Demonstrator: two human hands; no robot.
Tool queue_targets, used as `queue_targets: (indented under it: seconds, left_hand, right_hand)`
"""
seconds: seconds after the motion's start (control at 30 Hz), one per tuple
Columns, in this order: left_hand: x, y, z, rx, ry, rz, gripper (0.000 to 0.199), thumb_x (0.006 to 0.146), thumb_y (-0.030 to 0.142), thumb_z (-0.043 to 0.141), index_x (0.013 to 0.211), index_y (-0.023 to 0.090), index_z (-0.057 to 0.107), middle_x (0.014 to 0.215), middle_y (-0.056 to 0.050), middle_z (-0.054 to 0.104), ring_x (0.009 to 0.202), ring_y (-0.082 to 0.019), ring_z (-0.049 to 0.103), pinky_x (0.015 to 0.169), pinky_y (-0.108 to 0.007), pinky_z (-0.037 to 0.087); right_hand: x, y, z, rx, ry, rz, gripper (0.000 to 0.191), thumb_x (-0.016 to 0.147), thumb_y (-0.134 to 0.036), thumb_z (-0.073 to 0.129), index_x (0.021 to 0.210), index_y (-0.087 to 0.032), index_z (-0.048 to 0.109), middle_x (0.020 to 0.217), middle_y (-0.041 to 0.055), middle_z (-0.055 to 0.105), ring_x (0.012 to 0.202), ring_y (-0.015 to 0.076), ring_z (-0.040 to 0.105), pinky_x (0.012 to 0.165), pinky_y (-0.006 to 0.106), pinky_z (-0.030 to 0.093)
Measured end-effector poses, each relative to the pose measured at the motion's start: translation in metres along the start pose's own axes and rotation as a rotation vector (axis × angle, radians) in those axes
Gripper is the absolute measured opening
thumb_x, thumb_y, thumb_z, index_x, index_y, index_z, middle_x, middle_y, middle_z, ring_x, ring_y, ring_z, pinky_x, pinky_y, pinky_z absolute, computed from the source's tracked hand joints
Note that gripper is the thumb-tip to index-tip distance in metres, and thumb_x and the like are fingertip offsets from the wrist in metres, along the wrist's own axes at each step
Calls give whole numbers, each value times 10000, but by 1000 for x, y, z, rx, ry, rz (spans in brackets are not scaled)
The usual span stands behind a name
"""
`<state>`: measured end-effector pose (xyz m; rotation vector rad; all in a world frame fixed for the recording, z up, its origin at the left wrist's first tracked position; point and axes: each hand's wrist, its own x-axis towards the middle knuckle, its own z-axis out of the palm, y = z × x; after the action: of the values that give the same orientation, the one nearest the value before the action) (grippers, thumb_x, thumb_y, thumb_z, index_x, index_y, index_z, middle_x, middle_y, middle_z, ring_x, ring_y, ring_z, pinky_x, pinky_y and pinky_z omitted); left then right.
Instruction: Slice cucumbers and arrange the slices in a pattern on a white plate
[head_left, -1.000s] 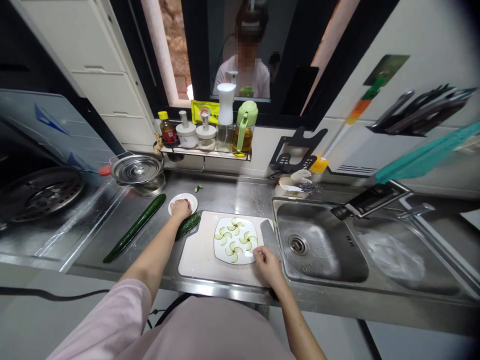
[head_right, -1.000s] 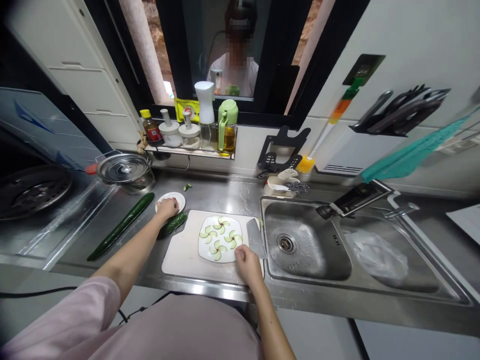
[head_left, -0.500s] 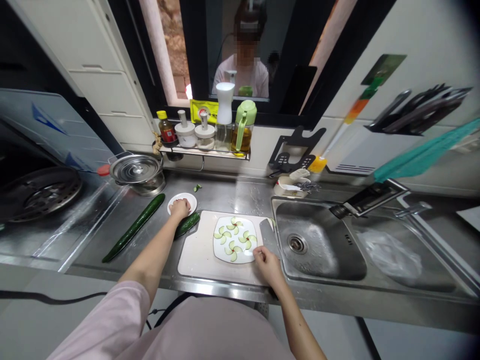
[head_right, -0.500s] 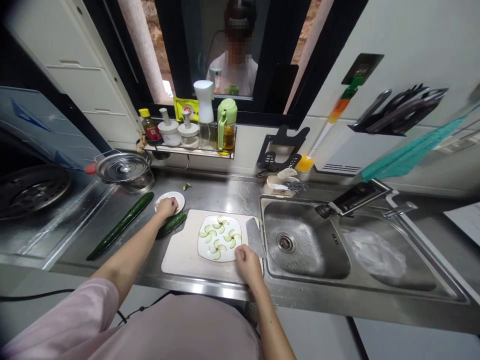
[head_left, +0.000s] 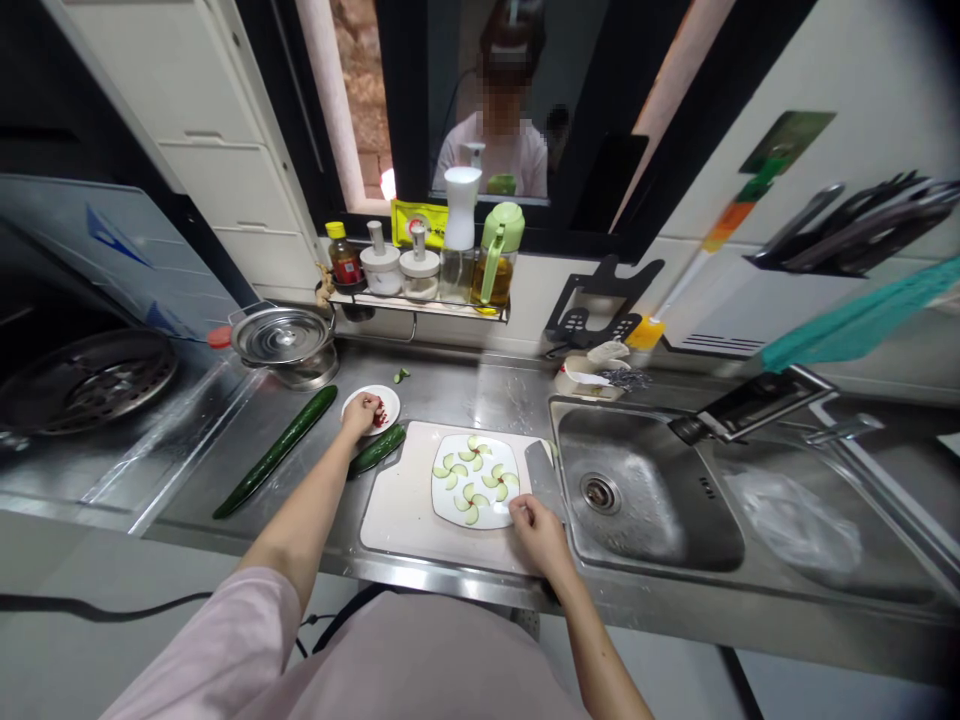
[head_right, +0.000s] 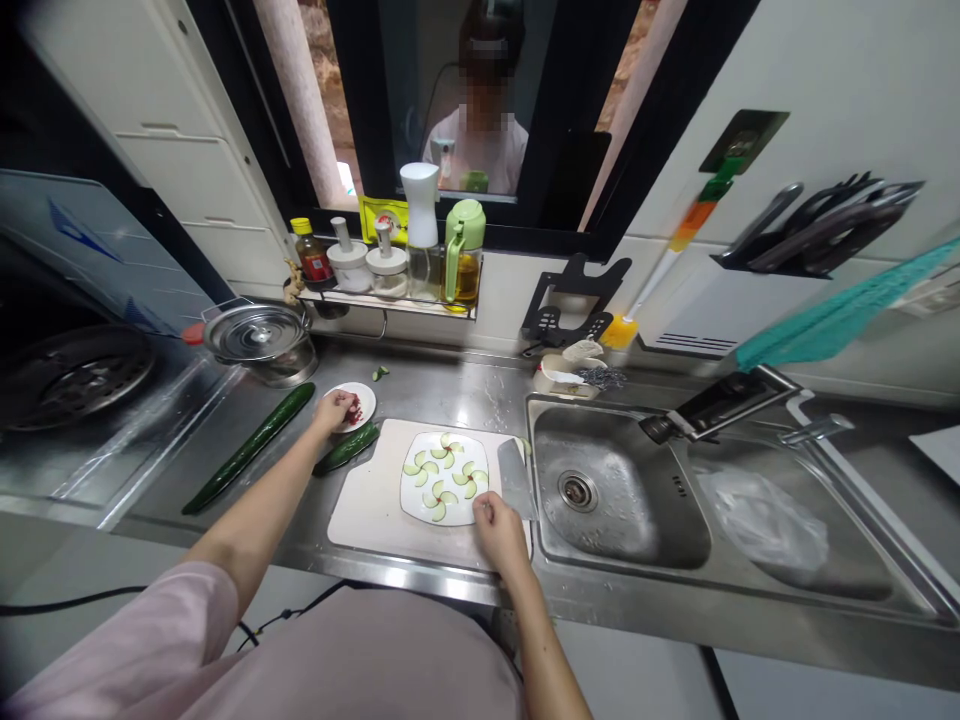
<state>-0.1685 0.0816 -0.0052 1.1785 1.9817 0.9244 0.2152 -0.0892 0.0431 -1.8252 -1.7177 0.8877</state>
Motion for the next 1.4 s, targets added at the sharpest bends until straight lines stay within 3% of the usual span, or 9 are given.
queue_targets:
  seconds: [0.2,0.37,0.47,0.63,0.8,1.07,1.27,1.4]
  left_hand:
    - [-9,15,-1,-156,55,-30,252,837,378,506,930,160,592,654,-16,650,606,-128,620,620,-245,497]
    - [-29,43,11,-240,98,-21,282,837,370,488,1003,165,587,748,-30,678,591,-111,608,580,-217,469]
    - [-55,68,24,-345,80,102,297,828,382,507,1017,168,587,700,-13,660,607,-115,607,592,-215,463]
    - [-111,106,41,-437,-54,304,263,828,371,536,1010,185,569,642,12,630,685,-139,645,687,-241,477]
    - [-151,130,45,-355,-147,399,238,844,335,544,1037,199,572,651,14,633,714,-160,666,720,-264,482]
    - [-164,136,45,-149,-127,437,230,843,321,546,1037,215,607,624,29,628,641,-149,627,678,-263,438]
    - [-170,135,43,-130,-136,431,240,835,310,534,1041,214,612,607,44,599,534,-117,532,572,-240,380]
    - [-169,131,43,-150,-164,427,258,827,315,543,1052,211,613,595,42,579,586,-131,571,597,-237,400]
  right_hand:
    - [1,-2,2,10,-14,-9,300,794,-447,451,758,-204,623,488,-45,435,503,147,454,519,237,306]
    - [17,-20,4,39,-18,-78,286,805,-428,458,765,-200,626,509,-37,460,519,145,458,531,235,315]
    - [32,-49,-1,40,5,-149,262,824,-395,474,822,-195,643,538,-34,498,538,139,471,558,233,323]
    - [54,-102,-17,45,58,-323,209,854,-324,500,892,-202,665,693,-4,596,665,143,527,628,232,354]
    - [63,-123,-21,46,82,-454,154,863,-241,523,903,-197,666,826,20,629,762,141,543,707,239,385]
    - [62,-118,-14,51,50,-464,122,870,-248,549,879,-199,660,842,19,619,778,141,542,700,241,388]
    - [62,-120,-12,52,11,-479,121,867,-254,550,820,-195,645,832,15,612,763,136,527,692,239,377]
    - [60,-121,-11,40,-8,-481,135,862,-249,534,784,-194,630,807,8,607,727,127,509,662,230,357]
